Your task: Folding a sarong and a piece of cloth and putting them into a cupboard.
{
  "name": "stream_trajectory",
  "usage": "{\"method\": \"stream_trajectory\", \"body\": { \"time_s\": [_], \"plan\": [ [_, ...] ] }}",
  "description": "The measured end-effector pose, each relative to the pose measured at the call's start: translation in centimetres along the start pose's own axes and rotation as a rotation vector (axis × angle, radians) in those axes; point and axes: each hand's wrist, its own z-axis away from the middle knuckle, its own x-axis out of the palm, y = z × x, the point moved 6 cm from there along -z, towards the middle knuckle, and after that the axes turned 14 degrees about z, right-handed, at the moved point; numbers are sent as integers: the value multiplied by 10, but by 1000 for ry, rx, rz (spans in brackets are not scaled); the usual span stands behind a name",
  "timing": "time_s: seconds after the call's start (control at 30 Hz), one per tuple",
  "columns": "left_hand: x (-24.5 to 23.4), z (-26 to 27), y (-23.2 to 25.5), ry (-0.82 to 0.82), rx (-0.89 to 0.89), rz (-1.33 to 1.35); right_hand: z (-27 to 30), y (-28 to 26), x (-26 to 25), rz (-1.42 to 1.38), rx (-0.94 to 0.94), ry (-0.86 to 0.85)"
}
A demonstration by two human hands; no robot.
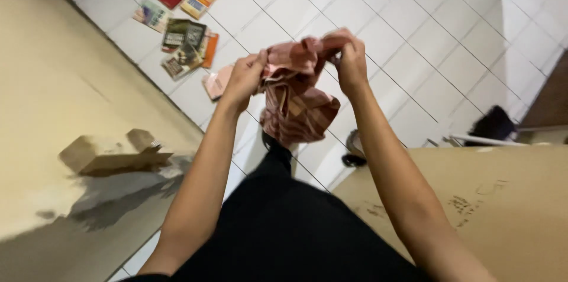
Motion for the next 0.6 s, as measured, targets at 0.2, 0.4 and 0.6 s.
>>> {"method": "stream_trajectory", "body": {
  "time_s": [0.2,0.4,0.6],
  "plan": [
    [93,-6,67,-11,-316,232,-87,-57,3,98,244,-120],
    [85,-109,-39,-99,-89,148,-113,-26,57,440,237,-648],
    [84,-107,24,-78,-150,628,-149,-9,43,265,258,-548]
  ]
}}
